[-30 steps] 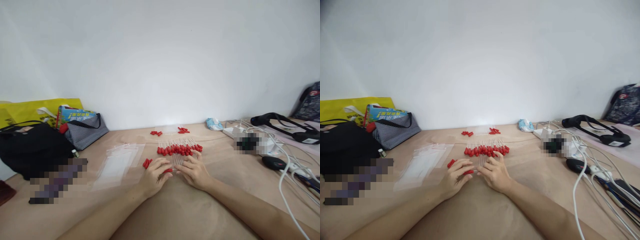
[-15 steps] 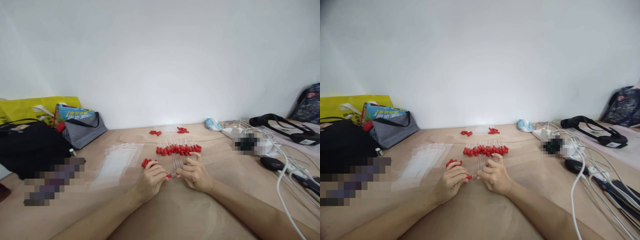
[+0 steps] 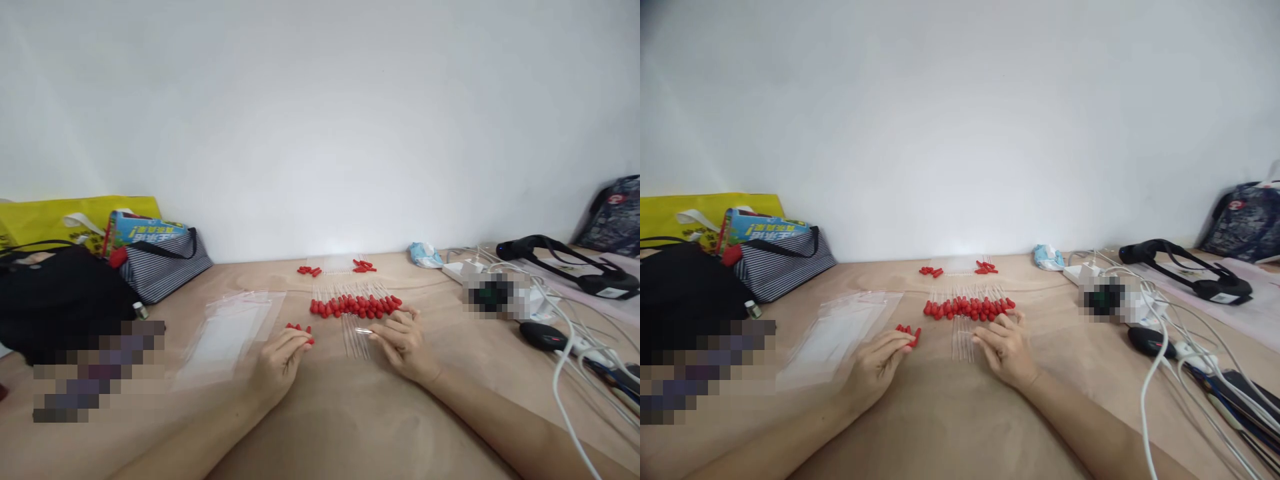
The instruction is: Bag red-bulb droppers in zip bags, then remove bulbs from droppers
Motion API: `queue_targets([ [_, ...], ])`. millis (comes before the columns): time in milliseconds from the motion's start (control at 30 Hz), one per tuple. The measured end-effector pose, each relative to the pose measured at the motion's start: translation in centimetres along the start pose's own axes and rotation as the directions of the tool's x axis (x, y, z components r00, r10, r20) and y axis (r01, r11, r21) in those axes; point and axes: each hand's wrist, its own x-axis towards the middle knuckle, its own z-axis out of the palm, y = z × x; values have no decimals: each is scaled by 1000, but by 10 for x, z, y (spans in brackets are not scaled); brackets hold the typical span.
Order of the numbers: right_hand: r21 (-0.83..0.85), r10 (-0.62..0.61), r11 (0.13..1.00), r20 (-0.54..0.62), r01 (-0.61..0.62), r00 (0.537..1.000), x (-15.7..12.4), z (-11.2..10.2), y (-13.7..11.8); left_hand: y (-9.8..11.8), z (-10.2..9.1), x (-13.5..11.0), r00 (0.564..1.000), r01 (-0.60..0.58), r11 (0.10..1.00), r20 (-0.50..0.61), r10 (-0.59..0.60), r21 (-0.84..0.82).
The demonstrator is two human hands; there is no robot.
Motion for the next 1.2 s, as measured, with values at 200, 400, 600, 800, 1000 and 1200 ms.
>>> queue_targets([
  [200, -1, 205, 979, -22, -205, 979, 1, 13, 1, -24, -9, 7, 916, 360, 933, -198, -349, 17],
  [400, -24, 214, 977, 17, -213, 977, 1, 17, -3, -57, -22, 12, 827, 535, 845, -197, -527, -16],
  [600, -94, 29, 995, -78, -37, 997, 6, 21, -8, -45, -16, 11, 890, 445, 891, -158, -428, 91],
  [800, -143, -23, 990, -33, 18, 999, 7, 22, -6, -38, -6, 10, 932, 361, 922, -83, -352, 142],
  [1000, -108, -7, 994, 34, 11, 999, 8, 23, -7, -39, -5, 8, 934, 354, 921, -12, -357, 162],
  [1200, -56, 13, 998, 155, -4, 988, 11, 19, -11, -34, -7, 10, 912, 396, 903, 44, -409, 168],
])
